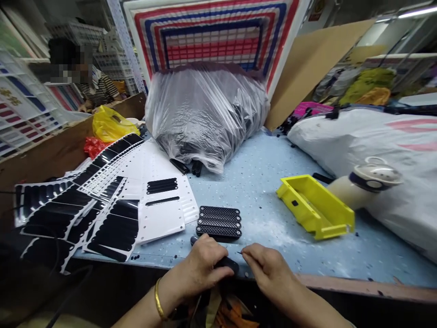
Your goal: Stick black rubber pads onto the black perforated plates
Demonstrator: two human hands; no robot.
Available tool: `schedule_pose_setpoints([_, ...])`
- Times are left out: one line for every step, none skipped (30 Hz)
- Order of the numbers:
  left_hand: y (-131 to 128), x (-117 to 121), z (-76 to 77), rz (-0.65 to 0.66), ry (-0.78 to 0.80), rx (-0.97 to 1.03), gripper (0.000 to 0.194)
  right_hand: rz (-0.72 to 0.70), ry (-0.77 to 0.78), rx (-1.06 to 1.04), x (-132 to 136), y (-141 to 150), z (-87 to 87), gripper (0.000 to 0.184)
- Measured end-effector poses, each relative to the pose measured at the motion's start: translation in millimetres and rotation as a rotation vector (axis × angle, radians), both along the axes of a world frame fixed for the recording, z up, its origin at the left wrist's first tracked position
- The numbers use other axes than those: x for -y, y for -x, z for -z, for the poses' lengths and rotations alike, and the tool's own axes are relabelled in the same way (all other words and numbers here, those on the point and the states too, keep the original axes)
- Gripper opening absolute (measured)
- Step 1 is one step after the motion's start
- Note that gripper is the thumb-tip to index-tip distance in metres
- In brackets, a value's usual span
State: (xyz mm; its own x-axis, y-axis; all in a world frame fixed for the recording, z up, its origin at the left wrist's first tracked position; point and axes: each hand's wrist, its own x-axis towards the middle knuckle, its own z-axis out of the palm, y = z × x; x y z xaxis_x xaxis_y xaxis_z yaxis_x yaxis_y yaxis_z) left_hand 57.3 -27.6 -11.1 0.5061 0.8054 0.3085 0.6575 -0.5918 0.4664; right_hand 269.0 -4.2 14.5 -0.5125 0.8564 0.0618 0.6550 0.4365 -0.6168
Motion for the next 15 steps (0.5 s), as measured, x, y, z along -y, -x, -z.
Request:
schedule_pose_setpoints([0,0,0.4,-0.003,0.005,0.021,0.03,0.019,-0.011,0.016,4,-1,-1.1,0.025])
schedule_pose_setpoints([1,1,0.8,-0.001,0.013,0.045,0.028,0.031,-0.021,0.035,8,-2,-1.9,0.023])
schedule_pose_setpoints([1,1,1.3,0.006,0.02,0.071,0.026,0.034,-0.03,0.05,11,-3,-2.4,0.021])
schedule_pose_setpoints([2,0,1.9,0.017,0.025,0.099,0.025,0.028,-0.04,0.057,14,-3,-2.6,0.02])
schedule_pose_setpoints([2,0,2.5,0.028,0.029,0.126,0.024,0.017,-0.052,0.059,17,-3,-2.6,0.02])
schedule_pose_setpoints([3,0,3.0,0.037,0.034,0.152,0.023,0.005,-0.069,0.056,19,-3,-2.5,0.02])
schedule_pose_setpoints([3,0,3.6,0.041,0.039,0.175,0.021,-0.006,-0.095,0.053,21,-3,-2.2,0.021])
schedule_pose_setpoints([3,0,4.0,0.042,0.04,0.196,0.02,-0.013,-0.128,0.05,23,-2,-2.0,0.023])
schedule_pose_setpoints([3,1,4.4,0.04,0.039,0.212,0.018,-0.018,-0.164,0.05,25,-2,-1.9,0.023])
schedule_pose_setpoints([4,2,4.7,0.038,0.036,0.225,0.016,-0.022,-0.197,0.052,26,-1,-2.2,0.024])
schedule_pose_setpoints([4,3,5.1,0.034,0.031,0.236,0.014,-0.027,-0.224,0.051,28,0,-2.9,0.024])
schedule_pose_setpoints([4,3,5.4,0.034,0.025,0.245,0.013,-0.029,-0.244,0.046,30,2,-4.0,0.025])
schedule_pose_setpoints([4,4,5.7,0.035,0.021,0.251,0.012,-0.027,-0.252,0.043,31,3,-5.7,0.025])
schedule_pose_setpoints([4,4,6.0,0.036,0.018,0.256,0.011,-0.027,-0.255,0.04,32,4,-7.7,0.025])
schedule_pose_setpoints([4,4,6.1,0.038,0.015,0.259,0.011,-0.031,-0.255,0.04,33,5,-10.0,0.026])
